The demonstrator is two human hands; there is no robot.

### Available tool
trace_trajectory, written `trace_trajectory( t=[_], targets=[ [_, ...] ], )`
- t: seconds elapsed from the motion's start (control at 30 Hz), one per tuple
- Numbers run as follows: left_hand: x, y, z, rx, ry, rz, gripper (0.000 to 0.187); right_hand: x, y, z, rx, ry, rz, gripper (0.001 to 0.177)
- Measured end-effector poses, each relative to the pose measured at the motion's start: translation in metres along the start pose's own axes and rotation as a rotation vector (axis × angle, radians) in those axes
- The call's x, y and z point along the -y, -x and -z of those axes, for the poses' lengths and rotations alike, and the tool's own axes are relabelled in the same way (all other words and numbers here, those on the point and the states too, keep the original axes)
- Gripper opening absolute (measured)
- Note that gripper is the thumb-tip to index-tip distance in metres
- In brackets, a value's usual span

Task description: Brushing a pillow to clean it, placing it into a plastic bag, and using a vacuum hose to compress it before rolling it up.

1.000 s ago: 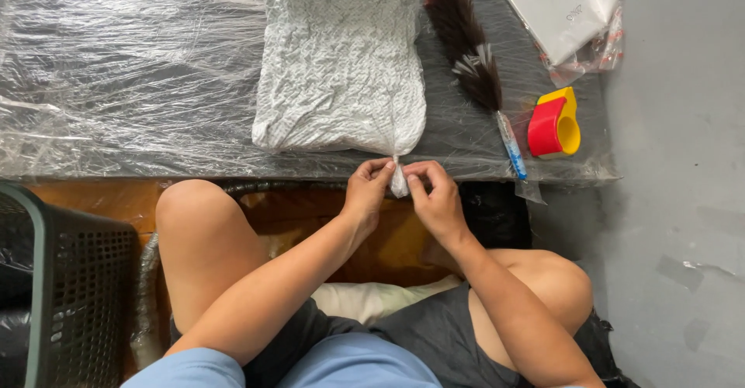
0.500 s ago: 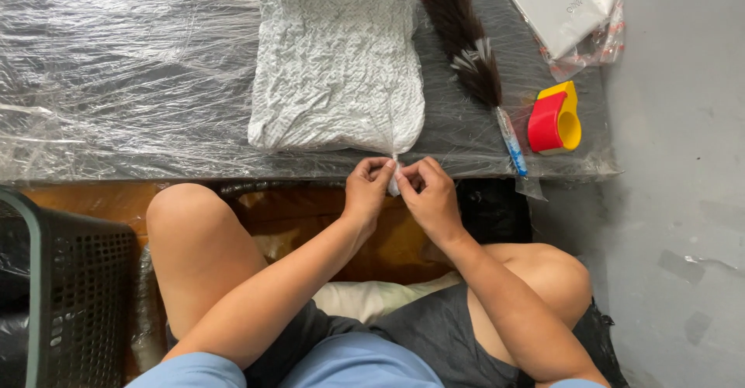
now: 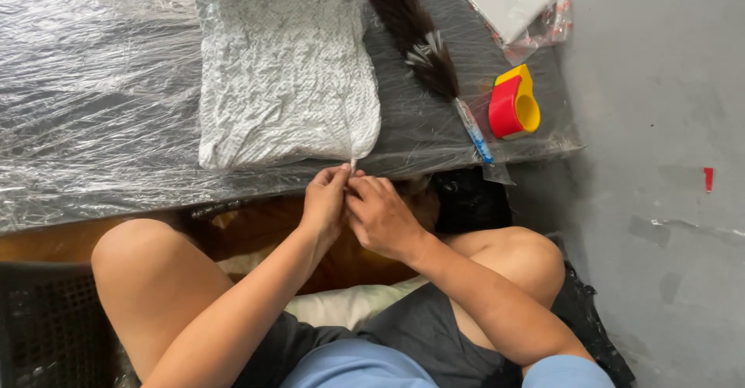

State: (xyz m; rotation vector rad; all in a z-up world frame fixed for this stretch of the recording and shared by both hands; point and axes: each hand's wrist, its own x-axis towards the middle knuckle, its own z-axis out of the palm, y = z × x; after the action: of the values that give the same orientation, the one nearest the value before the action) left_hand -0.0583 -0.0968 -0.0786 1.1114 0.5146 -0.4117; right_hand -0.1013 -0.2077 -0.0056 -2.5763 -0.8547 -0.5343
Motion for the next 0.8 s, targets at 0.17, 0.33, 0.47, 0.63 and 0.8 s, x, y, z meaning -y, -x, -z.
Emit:
trace_trajectory(
  t=[0.17, 0.33, 0.47, 0.63, 0.8],
  targets=[
    [0.007, -0.008, 0.004, 0.041, -0.076, -0.118, 0.028, -0.018, 0.008, 0.006, -0.026, -0.262, 0.002, 0.008],
    [0.008, -0.009, 0.003, 0.077, -0.165, -0.19, 0.027, -0.036, 0.013, 0.019, -0.165, -0.387, -0.132, 0.01],
    [-0.004, 0.0, -0.001, 0.089, -0.13, -0.121, 0.014, -0.061, 0.015, 0.039, -0.314, -0.261, -0.248, 0.011],
    [-0.023, 0.016, -0.016, 0.088, -0.045, 0.005, 0.017, -0.095, 0.029, 0.069, -0.474, -0.19, -0.451, 0.016],
    [-0.008, 0.001, 0.002, 0.201, 0.0, -0.033, 0.014, -0.094, 0.038, 0.111, -0.587, -0.121, -0.572, 0.01]
  ],
)
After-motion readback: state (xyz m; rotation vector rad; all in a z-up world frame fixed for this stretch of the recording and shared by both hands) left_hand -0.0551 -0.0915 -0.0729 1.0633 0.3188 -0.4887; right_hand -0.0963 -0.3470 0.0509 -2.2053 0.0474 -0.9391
